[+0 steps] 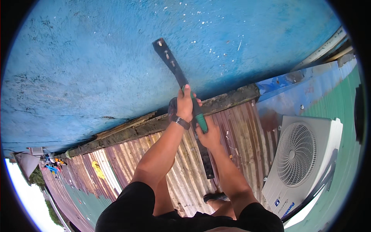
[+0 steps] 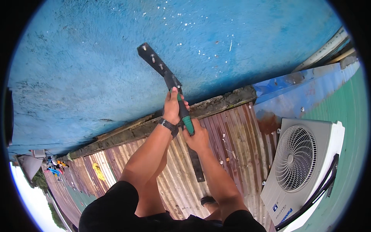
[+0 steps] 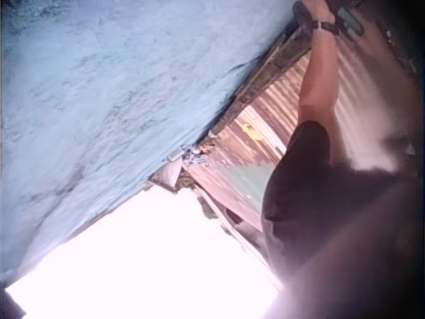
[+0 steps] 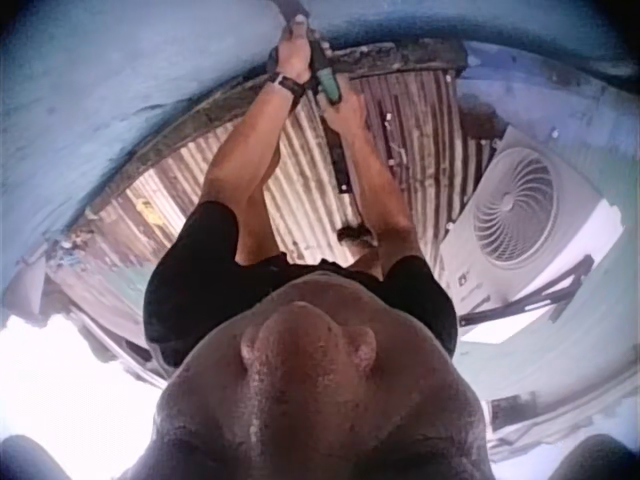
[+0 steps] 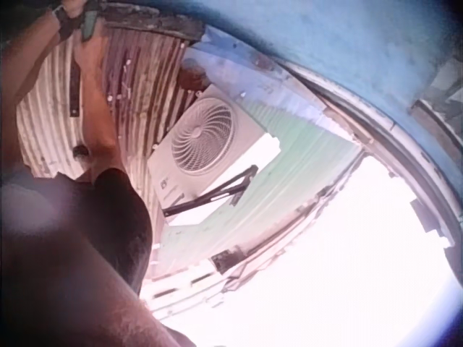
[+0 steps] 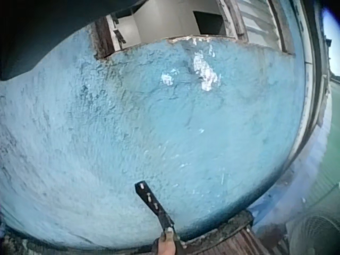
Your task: The person holds and aligns a metal bracket against an exterior wall, using a marking tool to indicate placement and a tape measure to check distances between brackets.
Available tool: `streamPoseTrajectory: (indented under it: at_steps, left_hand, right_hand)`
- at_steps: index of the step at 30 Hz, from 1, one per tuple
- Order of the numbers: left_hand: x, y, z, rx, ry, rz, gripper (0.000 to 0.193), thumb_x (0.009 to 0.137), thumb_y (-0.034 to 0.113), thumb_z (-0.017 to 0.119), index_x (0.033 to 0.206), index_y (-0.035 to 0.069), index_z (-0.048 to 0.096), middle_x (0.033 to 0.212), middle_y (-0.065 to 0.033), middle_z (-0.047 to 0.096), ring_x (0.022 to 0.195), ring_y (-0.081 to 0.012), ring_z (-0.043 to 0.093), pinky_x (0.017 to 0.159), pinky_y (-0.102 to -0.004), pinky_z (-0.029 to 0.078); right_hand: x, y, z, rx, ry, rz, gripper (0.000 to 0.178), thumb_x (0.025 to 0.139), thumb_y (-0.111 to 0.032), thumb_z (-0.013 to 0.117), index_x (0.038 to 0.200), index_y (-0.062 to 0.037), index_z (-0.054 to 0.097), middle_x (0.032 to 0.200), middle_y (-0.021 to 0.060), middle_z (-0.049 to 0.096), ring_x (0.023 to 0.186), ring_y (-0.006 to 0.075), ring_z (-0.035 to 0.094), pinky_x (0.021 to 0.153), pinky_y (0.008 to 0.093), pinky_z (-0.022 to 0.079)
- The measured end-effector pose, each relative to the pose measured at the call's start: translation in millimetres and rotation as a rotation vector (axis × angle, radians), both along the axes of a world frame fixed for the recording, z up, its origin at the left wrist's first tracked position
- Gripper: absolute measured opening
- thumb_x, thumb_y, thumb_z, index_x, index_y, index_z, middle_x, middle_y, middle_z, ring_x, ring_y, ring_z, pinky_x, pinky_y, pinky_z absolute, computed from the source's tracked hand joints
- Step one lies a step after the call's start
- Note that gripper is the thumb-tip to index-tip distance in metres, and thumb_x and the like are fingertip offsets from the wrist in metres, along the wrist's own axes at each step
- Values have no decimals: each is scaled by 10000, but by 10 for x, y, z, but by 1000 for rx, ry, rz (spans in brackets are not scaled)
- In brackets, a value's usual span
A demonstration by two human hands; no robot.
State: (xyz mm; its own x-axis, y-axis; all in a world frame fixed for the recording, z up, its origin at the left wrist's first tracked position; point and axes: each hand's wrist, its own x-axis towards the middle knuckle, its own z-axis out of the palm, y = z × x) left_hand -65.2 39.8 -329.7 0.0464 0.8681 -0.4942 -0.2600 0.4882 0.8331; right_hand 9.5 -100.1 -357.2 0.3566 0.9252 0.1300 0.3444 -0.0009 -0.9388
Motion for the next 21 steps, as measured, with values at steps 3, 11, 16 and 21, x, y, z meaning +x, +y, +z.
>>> streamPoseTrajectory:
  at_steps: [3,11,16,21]
  left_hand:
    - [1,42,-4,10,-12,3,387,1030,466,552,1105,96,468,848,-52,542,617,-180,578,530,-354,528]
    - [1,98,-16,37,-31,21,348,1037,439,552,1082,102,478,820,-42,540,606,-173,568,515,-344,500]
    - [-16,115,-31,40,-61,5,329,1043,420,545,1047,100,472,814,-44,536,597,-173,558,512,-347,496]
    - [-89,118,-53,26,-83,-16,357,1031,423,568,1103,87,469,841,-51,556,644,-180,595,549,-343,527]
  right_hand:
    - [-6,43,-37,-34,-5,17,233,837,-158,711,984,-77,549,736,220,649,726,469,651,612,526,508]
    - [-58,104,-45,15,-5,-8,236,835,-144,708,980,-69,537,738,219,654,708,457,657,601,521,508]
    - [-79,115,-77,11,-20,-2,242,831,-140,706,995,-73,542,739,218,658,704,456,658,597,523,508]
    - [-123,125,-73,10,-53,-25,243,829,-143,707,987,-71,537,737,213,662,692,451,661,592,525,510]
